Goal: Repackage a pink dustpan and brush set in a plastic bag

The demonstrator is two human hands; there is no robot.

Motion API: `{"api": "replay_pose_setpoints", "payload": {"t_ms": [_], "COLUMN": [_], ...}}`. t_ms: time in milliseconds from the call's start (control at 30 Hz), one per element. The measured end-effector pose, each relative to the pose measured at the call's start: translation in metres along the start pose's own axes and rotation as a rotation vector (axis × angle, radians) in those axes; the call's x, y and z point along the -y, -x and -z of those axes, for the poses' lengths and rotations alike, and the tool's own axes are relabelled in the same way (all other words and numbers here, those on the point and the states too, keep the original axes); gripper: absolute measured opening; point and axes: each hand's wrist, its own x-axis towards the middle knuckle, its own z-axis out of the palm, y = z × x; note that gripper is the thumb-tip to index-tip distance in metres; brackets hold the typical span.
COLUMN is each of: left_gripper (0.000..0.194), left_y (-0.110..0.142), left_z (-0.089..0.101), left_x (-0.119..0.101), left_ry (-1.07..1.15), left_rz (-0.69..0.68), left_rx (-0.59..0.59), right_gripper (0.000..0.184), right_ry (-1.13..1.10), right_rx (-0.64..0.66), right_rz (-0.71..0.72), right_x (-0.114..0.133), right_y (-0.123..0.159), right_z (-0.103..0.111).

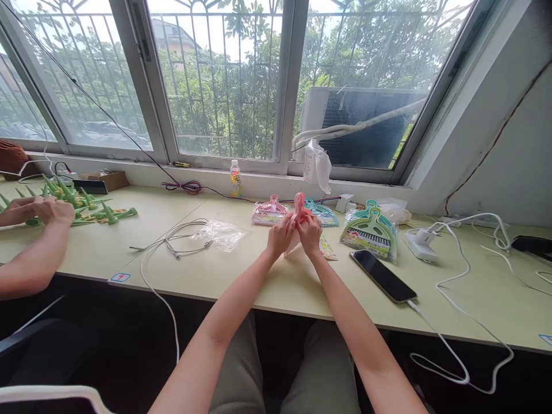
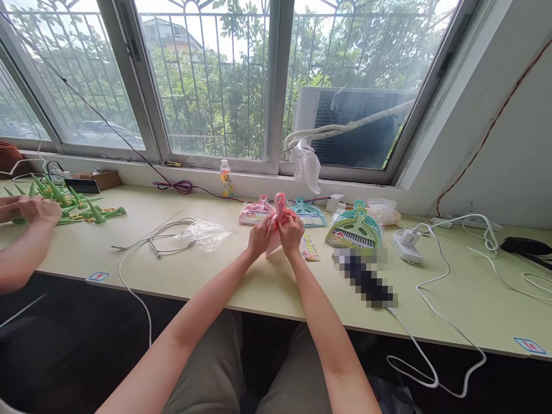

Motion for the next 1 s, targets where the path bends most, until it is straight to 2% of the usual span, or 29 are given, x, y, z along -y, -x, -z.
{"api": "replay_pose_setpoints", "payload": {"t_ms": [100,233,400,600,700,800,900,933,1000], "left_gripper": [0.049,0.044,0.04,0.042,0.04,0.038,0.039,0.039,0.039], "left_y": [-0.003,-0.011,-0.015,-0.014,-0.017,-0.025,-0.033,-0.035,-0.036], "left_z": [0.002,0.004,0.002,-0.003,-0.002,0.01,0.031,0.037,0.043], "left_x": [0.003,0.014,0.02,0.012,0.019,0.045,0.076,0.083,0.089], "left_ry": [0.039,0.086,0.062,0.025,0.049,0.073,0.091,0.116,0.183], "left_rz": [-0.028,0.038,0.08,0.051,0.051,0.234,0.467,0.503,0.526], "left_rx": [0.017,0.021,0.048,0.038,0.037,-0.057,-0.31,-0.373,-0.425], "right_gripper": [0.025,0.021,0.021,0.02,0.023,0.032,0.034,0.034,0.035], "right_ry": [-0.101,-0.177,-0.219,-0.354,-0.463,-0.675,-0.849,-0.869,-0.831], "right_rx": [-0.002,0.054,0.091,0.068,0.059,0.064,-0.041,-0.087,-0.146], "right_rz": [-0.025,-0.113,-0.15,-0.194,-0.205,-0.245,-0.258,-0.268,-0.321], "right_x": [-0.007,-0.017,-0.026,-0.024,-0.018,-0.013,-0.013,-0.014,-0.018], "right_y": [-0.007,-0.01,-0.013,-0.013,-0.012,-0.016,-0.022,-0.023,-0.024], "right_z": [0.002,0.002,0.004,0.005,0.011,0.022,0.035,0.039,0.043]}}
